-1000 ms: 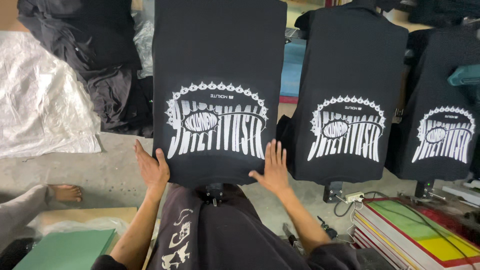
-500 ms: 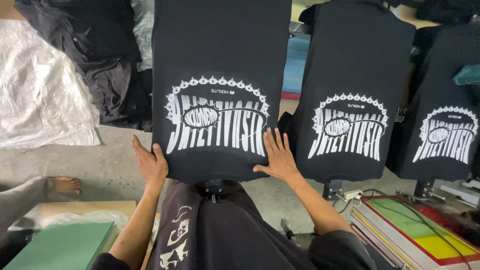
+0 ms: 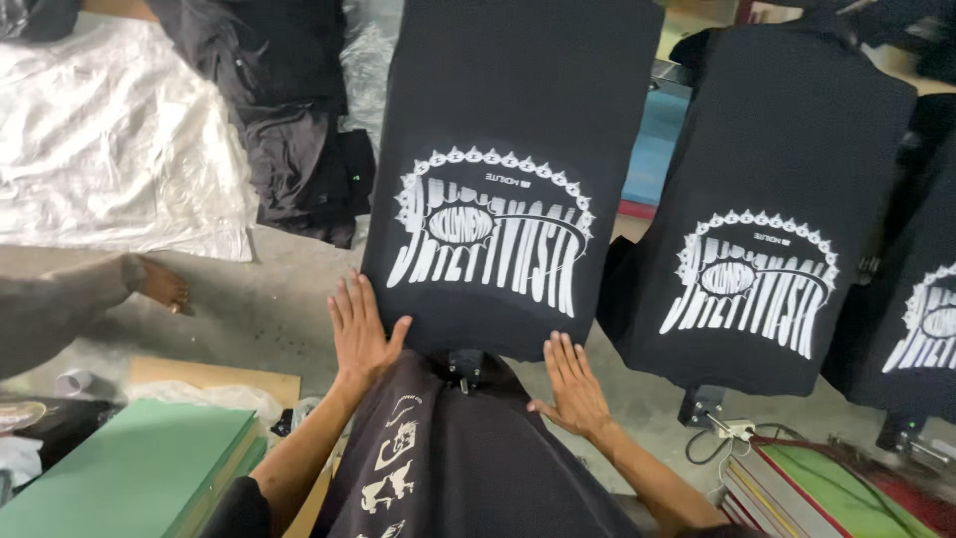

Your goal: The person performs screen printing by applying white ink onto a screen and using a squeegee to transfer the design onto black t-shirts, then smooths the printed shirts on the printing boards.

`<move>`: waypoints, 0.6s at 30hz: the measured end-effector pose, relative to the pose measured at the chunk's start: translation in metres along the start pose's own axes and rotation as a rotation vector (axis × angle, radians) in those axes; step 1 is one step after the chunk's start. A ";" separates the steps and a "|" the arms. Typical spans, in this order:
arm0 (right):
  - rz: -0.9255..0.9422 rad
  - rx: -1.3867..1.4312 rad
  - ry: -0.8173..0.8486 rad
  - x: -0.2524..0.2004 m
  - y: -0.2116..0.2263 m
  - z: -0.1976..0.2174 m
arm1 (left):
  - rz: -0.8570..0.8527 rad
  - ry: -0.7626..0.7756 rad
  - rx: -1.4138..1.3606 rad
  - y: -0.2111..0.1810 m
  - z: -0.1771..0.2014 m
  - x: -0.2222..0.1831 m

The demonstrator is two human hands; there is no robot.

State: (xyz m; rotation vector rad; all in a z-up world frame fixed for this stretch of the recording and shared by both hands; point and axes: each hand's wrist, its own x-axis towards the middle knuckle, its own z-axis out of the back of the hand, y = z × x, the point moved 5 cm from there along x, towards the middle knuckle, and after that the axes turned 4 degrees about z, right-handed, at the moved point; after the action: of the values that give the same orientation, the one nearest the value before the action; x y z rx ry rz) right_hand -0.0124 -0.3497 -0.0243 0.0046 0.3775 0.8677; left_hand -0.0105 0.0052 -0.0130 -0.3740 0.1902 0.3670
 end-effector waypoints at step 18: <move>0.538 0.168 -0.158 0.159 0.068 0.062 | 0.080 0.153 -0.001 0.000 0.005 -0.007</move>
State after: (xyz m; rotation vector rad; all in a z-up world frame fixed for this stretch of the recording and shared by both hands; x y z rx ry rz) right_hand 0.0500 -0.1775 -0.0072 0.3410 0.3028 1.3541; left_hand -0.0163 0.0044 -0.0064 -0.3966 0.3556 0.4179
